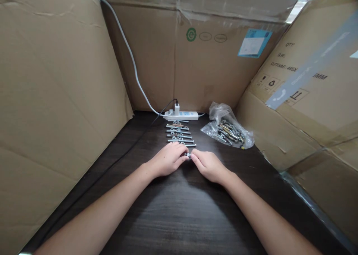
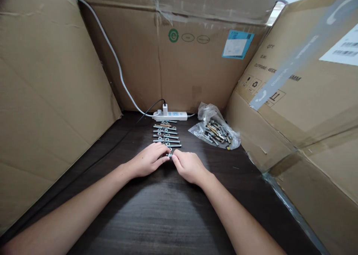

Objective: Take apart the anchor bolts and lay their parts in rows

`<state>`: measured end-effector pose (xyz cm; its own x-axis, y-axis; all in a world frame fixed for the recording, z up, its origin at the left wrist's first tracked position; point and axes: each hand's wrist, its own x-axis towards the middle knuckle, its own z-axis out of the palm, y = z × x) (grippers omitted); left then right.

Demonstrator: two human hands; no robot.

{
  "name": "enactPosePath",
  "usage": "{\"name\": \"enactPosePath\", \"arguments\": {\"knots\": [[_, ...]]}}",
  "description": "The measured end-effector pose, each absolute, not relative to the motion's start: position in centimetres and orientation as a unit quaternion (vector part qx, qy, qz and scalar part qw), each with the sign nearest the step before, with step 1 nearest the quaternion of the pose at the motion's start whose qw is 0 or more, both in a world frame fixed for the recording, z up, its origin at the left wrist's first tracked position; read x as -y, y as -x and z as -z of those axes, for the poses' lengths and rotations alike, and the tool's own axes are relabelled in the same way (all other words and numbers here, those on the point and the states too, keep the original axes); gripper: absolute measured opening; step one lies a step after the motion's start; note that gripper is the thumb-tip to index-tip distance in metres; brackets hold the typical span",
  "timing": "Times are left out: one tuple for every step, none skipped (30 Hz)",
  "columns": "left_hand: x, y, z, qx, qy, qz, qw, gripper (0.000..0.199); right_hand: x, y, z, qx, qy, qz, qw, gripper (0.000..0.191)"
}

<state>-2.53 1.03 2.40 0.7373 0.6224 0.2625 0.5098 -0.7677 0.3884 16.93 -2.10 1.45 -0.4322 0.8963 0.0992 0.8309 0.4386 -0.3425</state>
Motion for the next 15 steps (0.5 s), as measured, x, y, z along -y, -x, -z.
{"name": "enactPosePath", "arguments": {"knots": [[-1.03, 2.53, -2.32, -0.308, -0.919, -0.192, 0.153, 0.015, 2.11, -16.89, -1.46, 0.838, 0.515, -0.12, 0.132, 0.027], [-1.04, 2.53, -2.24, -0.308, -0.919, -0.193, 0.156, 0.017, 2.13, -16.84, -1.47, 0.839, 0.514, -0.119, 0.131, 0.026], [-1.06, 2.51, -2.15, -0.309, -0.918, -0.193, 0.155, 0.019, 2.15, -16.8, -1.48, 0.841, 0.512, -0.119, 0.132, 0.026], [-1.1, 2.5, -2.07, -0.309, -0.919, -0.193, 0.152, 0.021, 2.18, -16.76, -1.5, 0.842, 0.509, -0.119, 0.132, 0.026], [-1.13, 2.48, -1.98, -0.309, -0.92, -0.192, 0.148, 0.024, 2.22, -16.71, -1.51, 0.844, 0.505, -0.12, 0.134, 0.026], [-1.17, 2.45, -1.92, -0.309, -0.921, -0.191, 0.143, 0.026, 2.25, -16.67, -1.54, 0.845, 0.502, -0.121, 0.135, 0.025], [-1.21, 2.43, -1.87, -0.309, -0.922, -0.188, 0.138, 0.029, 2.28, -16.62, -1.56, 0.846, 0.5, -0.122, 0.136, 0.025], [-1.23, 2.42, -1.86, -0.308, -0.923, -0.186, 0.134, 0.031, 2.31, -16.58, -1.58, 0.847, 0.5, -0.123, 0.136, 0.025], [-1.23, 2.41, -1.89, -0.309, -0.923, -0.187, 0.132, 0.032, 2.31, -16.56, -1.6, 0.846, 0.5, -0.123, 0.136, 0.025], [-1.21, 2.41, -1.95, -0.312, -0.921, -0.193, 0.131, 0.031, 2.31, -16.55, -1.6, 0.845, 0.502, -0.123, 0.135, 0.024], [-1.16, 2.41, -2.05, -0.316, -0.918, -0.202, 0.131, 0.029, 2.28, -16.56, -1.59, 0.844, 0.505, -0.122, 0.135, 0.024], [-1.1, 2.42, -2.18, -0.319, -0.914, -0.214, 0.132, 0.026, 2.24, -16.59, -1.56, 0.842, 0.507, -0.121, 0.135, 0.024], [-1.02, 2.43, -2.32, -0.32, -0.91, -0.226, 0.135, 0.023, 2.19, -16.64, -1.52, 0.841, 0.51, -0.12, 0.136, 0.024], [-0.94, 2.44, -2.46, -0.318, -0.908, -0.235, 0.137, 0.019, 2.14, -16.7, -1.48, 0.84, 0.512, -0.12, 0.138, 0.024], [-0.86, 2.45, -2.58, -0.313, -0.909, -0.24, 0.139, 0.016, 2.09, -16.77, -1.43, 0.838, 0.513, -0.121, 0.14, 0.023]]}}
